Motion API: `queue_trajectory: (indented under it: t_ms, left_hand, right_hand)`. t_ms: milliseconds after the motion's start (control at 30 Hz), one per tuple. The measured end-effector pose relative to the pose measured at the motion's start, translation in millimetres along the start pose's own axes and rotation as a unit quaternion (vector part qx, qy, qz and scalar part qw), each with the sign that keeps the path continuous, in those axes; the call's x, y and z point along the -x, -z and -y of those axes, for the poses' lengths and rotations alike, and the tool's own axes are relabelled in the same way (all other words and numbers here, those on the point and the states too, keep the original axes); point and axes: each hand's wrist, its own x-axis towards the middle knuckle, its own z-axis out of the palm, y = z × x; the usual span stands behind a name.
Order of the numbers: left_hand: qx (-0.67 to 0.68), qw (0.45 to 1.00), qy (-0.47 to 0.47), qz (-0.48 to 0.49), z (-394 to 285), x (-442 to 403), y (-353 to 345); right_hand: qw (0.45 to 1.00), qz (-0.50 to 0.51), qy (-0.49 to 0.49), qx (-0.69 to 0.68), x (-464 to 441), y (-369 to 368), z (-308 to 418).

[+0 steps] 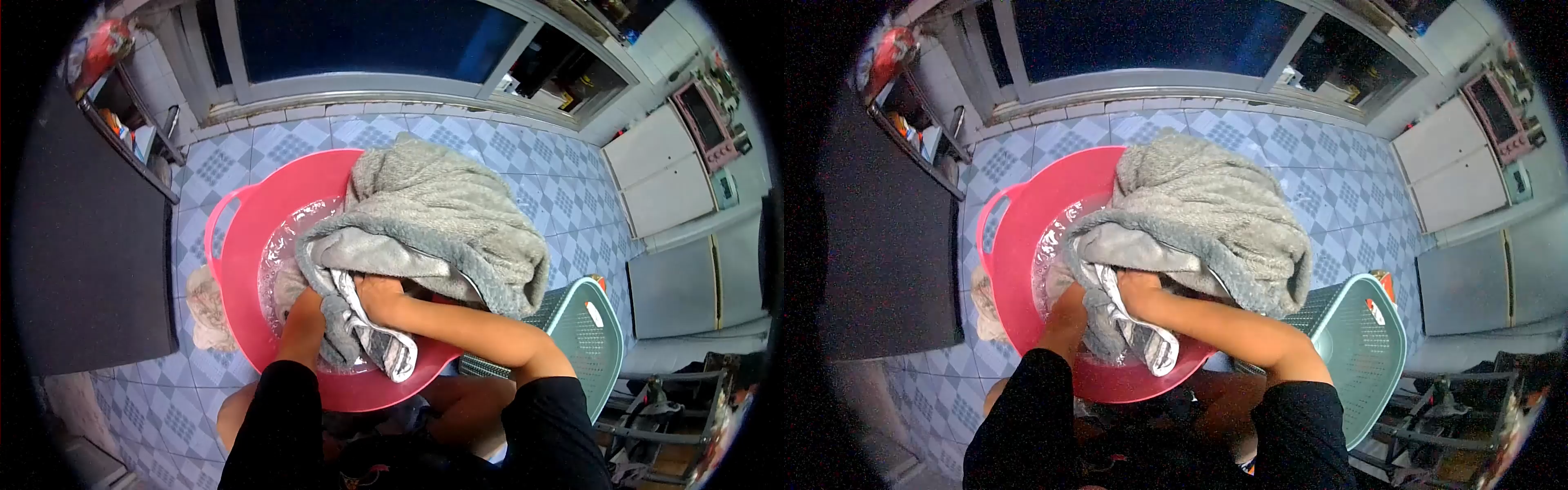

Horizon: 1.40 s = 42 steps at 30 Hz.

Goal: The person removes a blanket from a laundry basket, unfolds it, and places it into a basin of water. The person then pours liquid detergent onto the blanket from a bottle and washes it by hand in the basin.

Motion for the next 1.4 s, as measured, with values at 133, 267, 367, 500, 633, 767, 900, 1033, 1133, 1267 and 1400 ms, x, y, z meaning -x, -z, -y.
queue_trajectory:
  t_ms: [133,267,367,500,633,767,900,1033,1133,1267,1400]
  left_hand:
    - [0.013,1.0,0.001,0.006,1,-8,-8]
    - [0.023,1.0,-0.007,0.011,1,-15,-8]
    - [0.023,1.0,-0.016,0.012,-2,-21,-6]
    - [0.018,0.999,-0.03,0.014,-5,-28,2]
    - [0.008,0.998,-0.058,0.011,-6,-30,17]
    - [-0.021,0.994,-0.105,0.01,-3,1,63]
    - [-0.041,0.986,-0.164,0.001,-4,84,138]
    - [0.062,0.971,-0.17,-0.158,-29,209,219]
    - [0.194,0.852,-0.333,-0.353,-64,261,236]
    - [0.117,0.83,-0.409,-0.362,-121,257,219]
    - [0.064,0.855,-0.367,-0.36,-132,224,198]
  right_hand:
    - [0.995,0.089,-0.011,-0.046,-13,-10,-6]
    - [0.995,0.062,-0.017,-0.075,-33,-43,-11]
    - [0.99,-0.122,0.042,0.061,-43,-82,-21]
    - [0.948,-0.182,0.023,0.259,-90,-196,-43]
    - [0.97,-0.142,-0.009,0.197,-74,-173,-46]
    - [0.981,-0.114,-0.027,0.157,-60,-151,-50]
    - [0.988,-0.077,-0.036,0.126,-48,-140,-45]
    - [0.993,-0.031,-0.03,0.11,-36,-131,-32]
    - [0.994,0.001,-0.005,0.113,-29,-115,-17]
    - [0.99,0.005,0.055,0.13,-17,-69,16]
    - [0.98,-0.008,0.115,0.163,2,-25,43]
